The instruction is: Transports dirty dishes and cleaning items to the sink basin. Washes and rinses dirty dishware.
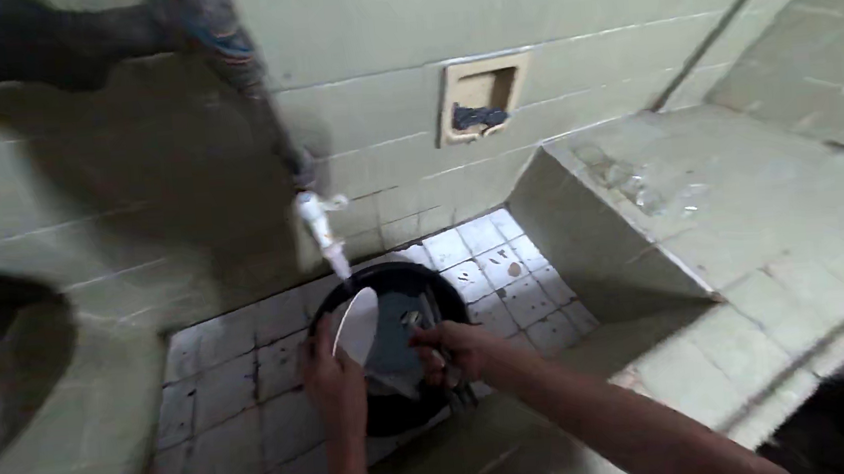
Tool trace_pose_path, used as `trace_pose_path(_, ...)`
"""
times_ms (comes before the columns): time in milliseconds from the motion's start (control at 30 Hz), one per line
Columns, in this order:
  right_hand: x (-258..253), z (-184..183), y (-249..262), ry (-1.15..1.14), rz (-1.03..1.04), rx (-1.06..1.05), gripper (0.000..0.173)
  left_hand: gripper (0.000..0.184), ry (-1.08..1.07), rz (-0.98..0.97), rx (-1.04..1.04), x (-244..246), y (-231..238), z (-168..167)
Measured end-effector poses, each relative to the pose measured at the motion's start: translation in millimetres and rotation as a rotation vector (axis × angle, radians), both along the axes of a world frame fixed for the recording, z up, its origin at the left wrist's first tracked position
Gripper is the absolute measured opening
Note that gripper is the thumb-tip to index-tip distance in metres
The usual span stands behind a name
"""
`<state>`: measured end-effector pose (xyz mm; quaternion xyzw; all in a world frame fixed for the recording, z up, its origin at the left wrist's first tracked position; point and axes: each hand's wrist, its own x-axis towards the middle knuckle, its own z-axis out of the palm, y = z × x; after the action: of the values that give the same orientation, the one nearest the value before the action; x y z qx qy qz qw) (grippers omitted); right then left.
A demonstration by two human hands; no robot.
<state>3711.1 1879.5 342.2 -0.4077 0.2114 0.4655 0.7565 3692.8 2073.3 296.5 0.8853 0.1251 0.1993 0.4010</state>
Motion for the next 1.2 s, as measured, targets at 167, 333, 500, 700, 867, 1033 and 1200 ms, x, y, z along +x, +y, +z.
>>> trace_pose_path(167,-26,-11,-30,0.129,-0.194,0.245,0.028,0.049,0.006,-0.160,0.193,-8,-8,-5)
trace_pose_path(333,-41,-19,-68,0.129,-0.182,0.342,0.027,0.048,0.085,-0.178,0.344,-13,-12,9)
trace_pose_path(500,-55,36,-144,-0.196,-0.058,-0.187,0.015,0.043,0.001,-0.227,0.148,-6,-65,25)
trace_pose_path(700,-89,75,-267,-0.764,-0.060,-1.063,0.039,0.034,0.367,-0.188,-0.794,-6,-234,66)
trace_pose_path(867,-111,104,-341,-0.780,0.104,-1.607,0.045,0.039,0.673,-0.449,-1.062,-19,-364,103)
trace_pose_path(1033,-112,117,-386,-0.557,0.340,-1.634,0.044,0.052,0.770,-0.592,-1.089,-31,-445,109)
trace_pose_path(1200,-96,121,-408,-0.391,0.532,-1.652,0.047,0.057,0.810,-0.616,-1.106,-31,-485,101)
